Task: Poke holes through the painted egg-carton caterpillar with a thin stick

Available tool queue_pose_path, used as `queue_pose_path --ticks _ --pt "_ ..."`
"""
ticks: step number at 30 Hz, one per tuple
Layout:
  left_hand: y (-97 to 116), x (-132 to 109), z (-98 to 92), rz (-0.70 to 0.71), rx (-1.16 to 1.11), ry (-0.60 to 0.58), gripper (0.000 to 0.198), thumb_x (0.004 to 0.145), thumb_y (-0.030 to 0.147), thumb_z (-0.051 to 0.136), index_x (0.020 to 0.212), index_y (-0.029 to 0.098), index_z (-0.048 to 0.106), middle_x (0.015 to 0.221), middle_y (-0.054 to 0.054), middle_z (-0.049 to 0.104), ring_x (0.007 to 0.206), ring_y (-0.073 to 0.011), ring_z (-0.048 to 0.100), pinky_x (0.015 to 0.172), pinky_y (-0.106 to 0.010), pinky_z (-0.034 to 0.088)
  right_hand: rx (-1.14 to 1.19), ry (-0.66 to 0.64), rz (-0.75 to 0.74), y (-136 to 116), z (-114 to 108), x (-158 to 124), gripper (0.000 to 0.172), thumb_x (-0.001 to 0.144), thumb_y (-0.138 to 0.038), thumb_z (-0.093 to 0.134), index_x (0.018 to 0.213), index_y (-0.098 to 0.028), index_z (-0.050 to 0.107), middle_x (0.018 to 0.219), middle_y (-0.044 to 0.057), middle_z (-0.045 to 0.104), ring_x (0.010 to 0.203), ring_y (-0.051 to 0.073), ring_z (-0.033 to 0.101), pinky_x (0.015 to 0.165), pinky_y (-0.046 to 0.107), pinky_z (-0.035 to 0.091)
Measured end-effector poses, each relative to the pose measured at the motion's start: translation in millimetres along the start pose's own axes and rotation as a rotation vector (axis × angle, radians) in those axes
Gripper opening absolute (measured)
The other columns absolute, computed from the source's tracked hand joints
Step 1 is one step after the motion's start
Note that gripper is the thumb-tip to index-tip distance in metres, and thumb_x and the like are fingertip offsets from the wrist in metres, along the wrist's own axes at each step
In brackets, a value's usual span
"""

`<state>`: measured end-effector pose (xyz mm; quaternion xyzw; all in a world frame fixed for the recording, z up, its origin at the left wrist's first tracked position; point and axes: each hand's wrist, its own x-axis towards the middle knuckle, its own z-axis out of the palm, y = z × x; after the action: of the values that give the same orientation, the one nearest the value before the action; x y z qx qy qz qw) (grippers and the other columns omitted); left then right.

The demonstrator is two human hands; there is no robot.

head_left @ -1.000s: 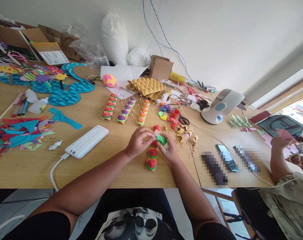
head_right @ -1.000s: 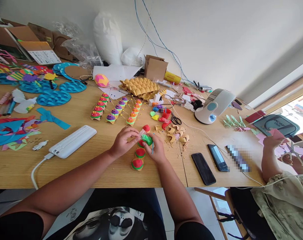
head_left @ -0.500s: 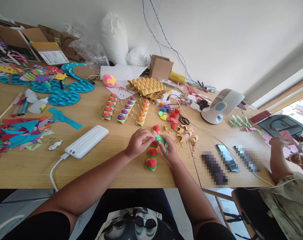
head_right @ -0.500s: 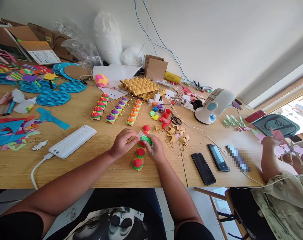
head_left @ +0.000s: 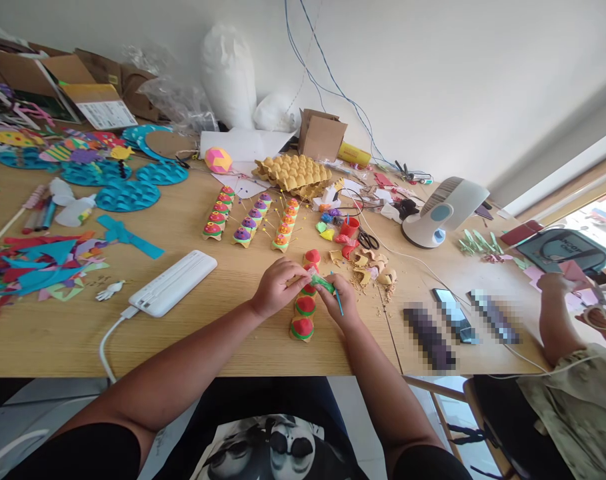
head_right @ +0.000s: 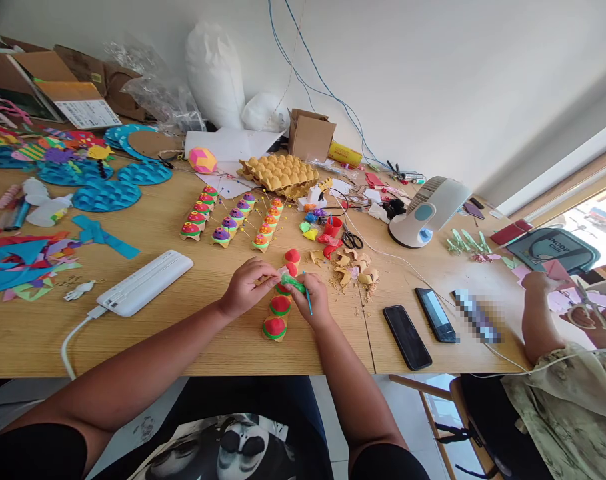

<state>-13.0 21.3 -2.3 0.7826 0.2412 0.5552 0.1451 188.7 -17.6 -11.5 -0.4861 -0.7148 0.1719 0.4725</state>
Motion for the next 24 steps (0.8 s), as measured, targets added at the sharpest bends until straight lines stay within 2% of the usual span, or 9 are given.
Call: queue_pose_path --ticks 2,4,7,9,12,16,21,24 --pt "0.2 -0.4 0.1 0.007 -0.002 -0.001 0.001 0.094 0.020 0.069 0.094 0.021 0.068 0.088 -0.002 0.074 0.081 -0.0160 0.062 0.077 -0.031 0.050 0.024 0.008 0.026 -0.6 -0.7 0.1 0.028 0.091 -0.048 0.070 0.079 -0.023 0.066 0.070 0.000 0.062 0.069 0.017 0.056 0.073 0.032 0.047" --pt "0.1 -1.3 0.1 0.014 0.000 0.003 0.001 0.094 0.021 0.069 0.095 0.021 0.069 0.090 -0.003 0.074 0.083 -0.0164 0.063 0.078 -0.032 0.050 0.098 0.005 0.062 -1.0 -1.8 0.7 0.025 0.088 -0.049 0.074 0.089 -0.024 0.071 0.079 0.002 0.068 0.076 0.019 0.061 0.078 0.034 0.050" --pt "-0.4 -2.0 -0.7 0.019 0.001 0.031 0.003 0.094 0.021 0.070 0.096 0.022 0.070 0.091 -0.002 0.074 0.084 -0.0164 0.063 0.080 -0.033 0.051 0.320 0.009 0.142 0.8 -2.8 2.1 0.042 0.080 -0.053 0.081 0.112 -0.027 0.072 0.103 0.004 0.073 0.093 0.022 0.067 0.089 0.037 0.053" --pt "-0.6 -1.4 -1.5 0.027 0.005 0.058 0.004 0.094 0.020 0.070 0.097 0.022 0.070 0.091 -0.002 0.075 0.085 -0.0163 0.064 0.081 -0.033 0.051 0.496 0.018 0.213 4.4 -1.9 2.8 0.051 0.079 -0.056 0.080 0.120 -0.029 0.069 0.104 0.003 0.072 0.094 0.022 0.069 0.090 0.039 0.054" --pt "0.3 0.4 -2.1 0.062 0.020 0.070 0.006 0.093 0.019 0.071 0.098 0.022 0.071 0.093 -0.002 0.076 0.087 -0.0166 0.065 0.082 -0.034 0.051 0.712 -0.020 0.300 11.2 1.9 3.4 0.050 0.079 -0.059 0.078 0.118 -0.029 0.070 0.094 0.002 0.073 0.085 0.021 0.070 0.088 0.039 0.057" --pt "5.8 0.8 -1.9 0.114 0.043 0.035 0.006 0.092 0.021 0.073 0.097 0.024 0.073 0.097 -0.003 0.075 0.089 -0.0167 0.065 0.082 -0.033 0.052 0.873 -0.081 0.419 12.6 6.7 3.7 0.046 0.074 -0.056 0.083 0.107 -0.027 0.071 0.092 0.002 0.075 0.080 0.020 0.071 0.083 0.038 0.059" --pt "13.2 -0.3 -4.5 0.048 0.092 0.043 0.011 0.093 0.025 0.069 0.101 0.025 0.077 0.120 -0.008 0.067 0.105 -0.0217 0.061 0.089 -0.039 0.052 0.900 -0.016 0.485 4.6 4.8 5.3 0.041 0.070 -0.046 0.089 0.100 -0.026 0.069 0.096 0.001 0.075 0.084 0.018 0.070 0.085 0.035 0.059" --pt "10.2 0.2 -4.4 -0.008 0.075 0.022 0.014 0.097 0.024 0.062 0.102 0.024 0.076 0.115 -0.007 0.068 0.107 -0.0217 0.062 0.095 -0.041 0.051 0.819 0.011 0.469 4.2 2.5 6.0 0.041 0.071 -0.046 0.088 0.101 -0.026 0.067 0.096 0.000 0.073 0.084 0.017 0.068 0.083 0.034 0.058"
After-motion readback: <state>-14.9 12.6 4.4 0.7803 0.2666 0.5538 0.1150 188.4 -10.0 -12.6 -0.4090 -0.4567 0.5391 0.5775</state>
